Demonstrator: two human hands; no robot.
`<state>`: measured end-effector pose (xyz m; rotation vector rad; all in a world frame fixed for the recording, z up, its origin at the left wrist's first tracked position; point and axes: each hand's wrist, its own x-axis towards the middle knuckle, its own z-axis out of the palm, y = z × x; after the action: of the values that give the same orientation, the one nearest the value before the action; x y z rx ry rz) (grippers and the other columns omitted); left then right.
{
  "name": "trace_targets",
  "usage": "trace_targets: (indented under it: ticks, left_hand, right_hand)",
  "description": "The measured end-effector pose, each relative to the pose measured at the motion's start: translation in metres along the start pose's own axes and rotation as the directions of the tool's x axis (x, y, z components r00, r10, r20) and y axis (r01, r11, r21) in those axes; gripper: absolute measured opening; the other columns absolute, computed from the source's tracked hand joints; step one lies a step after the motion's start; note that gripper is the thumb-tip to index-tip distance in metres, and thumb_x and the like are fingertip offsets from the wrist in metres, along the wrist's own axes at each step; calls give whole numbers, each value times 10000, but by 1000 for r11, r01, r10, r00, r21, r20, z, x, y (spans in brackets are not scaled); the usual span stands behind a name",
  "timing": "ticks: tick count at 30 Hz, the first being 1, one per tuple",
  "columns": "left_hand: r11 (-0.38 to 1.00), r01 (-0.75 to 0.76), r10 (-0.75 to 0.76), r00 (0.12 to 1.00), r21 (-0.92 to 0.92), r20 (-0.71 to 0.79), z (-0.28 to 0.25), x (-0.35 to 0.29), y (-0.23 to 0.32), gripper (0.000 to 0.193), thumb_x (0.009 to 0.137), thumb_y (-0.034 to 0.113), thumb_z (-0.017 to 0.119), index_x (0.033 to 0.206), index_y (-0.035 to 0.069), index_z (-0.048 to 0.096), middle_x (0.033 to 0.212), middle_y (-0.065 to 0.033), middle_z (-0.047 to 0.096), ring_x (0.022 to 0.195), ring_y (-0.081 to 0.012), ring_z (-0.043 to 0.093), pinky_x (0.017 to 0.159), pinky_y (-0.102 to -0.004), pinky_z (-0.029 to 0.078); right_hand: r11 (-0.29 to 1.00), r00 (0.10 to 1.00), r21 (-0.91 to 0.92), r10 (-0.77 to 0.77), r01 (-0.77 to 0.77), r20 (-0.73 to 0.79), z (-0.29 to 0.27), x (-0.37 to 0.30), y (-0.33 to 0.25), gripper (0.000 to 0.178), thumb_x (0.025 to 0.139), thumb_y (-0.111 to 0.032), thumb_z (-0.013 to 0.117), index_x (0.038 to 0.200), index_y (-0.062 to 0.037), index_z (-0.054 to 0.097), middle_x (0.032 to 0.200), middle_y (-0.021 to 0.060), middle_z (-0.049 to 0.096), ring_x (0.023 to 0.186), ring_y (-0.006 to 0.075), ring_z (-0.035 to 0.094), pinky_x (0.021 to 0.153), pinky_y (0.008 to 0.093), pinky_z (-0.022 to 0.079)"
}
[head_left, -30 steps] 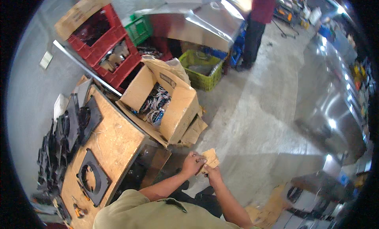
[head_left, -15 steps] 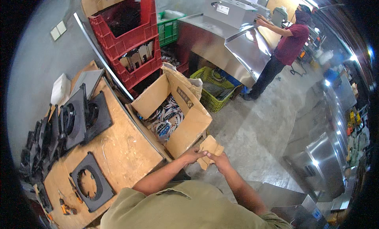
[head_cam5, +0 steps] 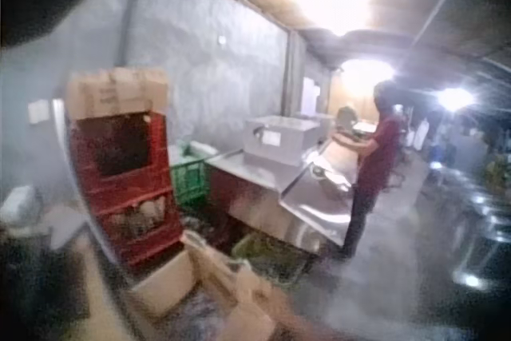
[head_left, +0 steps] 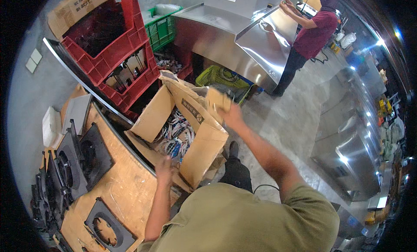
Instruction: The person assembles black plastic components on a workbench using a cordless drill and a wrench. They repeatedly attach and detach parts, tighten fasteners, and handle multiple similar units in a workshop setting.
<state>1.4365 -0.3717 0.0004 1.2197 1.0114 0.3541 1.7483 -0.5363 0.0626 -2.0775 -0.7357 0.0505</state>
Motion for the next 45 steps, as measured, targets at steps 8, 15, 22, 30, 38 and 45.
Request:
trace_targets:
  ticks: [8, 15, 22, 30, 38, 45]
  left_hand:
    - [944, -83, -30, 942, -319, -333, 7, 18, -23, 166, 958, 128, 573, 1103, 49, 592, 789, -8, 576, 612, -80, 496, 524, -223, 404]
    - [949, 145, -285, 774, -279, -566, 119, -13, -30, 172, 917, 58, 584, 1086, 32, 597, 825, -33, 615, 665, -107, 547, 554, -251, 433]
    - [957, 168, -285, 706, -238, -648, 196, 2, -6, 131, 903, 79, 628, 1027, 36, 621, 823, -33, 618, 667, -109, 554, 590, -253, 449]
    - [990, 108, -142, 836, -96, -530, 237, 144, 64, 166, 909, 61, 630, 1050, -20, 595, 902, -70, 634, 807, -136, 597, 719, -283, 498]
    - [870, -148, -70, 907, -470, -415, 287, 326, 140, 385, 916, 37, 594, 1296, 27, 533, 1087, -83, 652, 996, -190, 616, 835, -311, 509]
    - [998, -57, 65, 901, 30, -428, 332, 424, 80, 316, 818, 23, 561, 1133, -7, 556, 1055, -171, 645, 923, -289, 640, 763, -394, 537]
  right_hand:
    - [994, 994, -36, -102, 103, 34, 113, 216, 78, 405, 906, -199, 603, 1224, 40, 530, 1022, 297, 647, 968, 461, 618, 821, 494, 497]
    - [952, 841, -150, 305, -265, 447, 248, 237, 210, 482, 940, -307, 565, 1315, -11, 502, 1018, 290, 644, 970, 453, 618, 869, 499, 477]
    - [809, 741, -294, -237, 508, 629, 219, 320, 245, 416, 841, -259, 635, 1235, -124, 612, 1224, 157, 616, 1231, 327, 499, 1036, 527, 357]
    - [688, 522, -410, 52, 599, 851, 184, 313, 269, 530, 929, -245, 476, 1459, -236, 446, 1487, 200, 388, 1403, 397, 317, 1154, 628, 154]
    - [882, 764, -344, -26, 321, 645, 153, 299, 234, 911, 729, -194, 768, 1506, -67, 310, 1429, 272, 363, 1368, 451, 320, 1134, 497, 292]
    - [813, 565, -276, -78, 512, 821, 159, 303, 255, 523, 835, -352, 657, 1244, -33, 585, 1207, 238, 596, 1136, 421, 556, 1020, 501, 402]
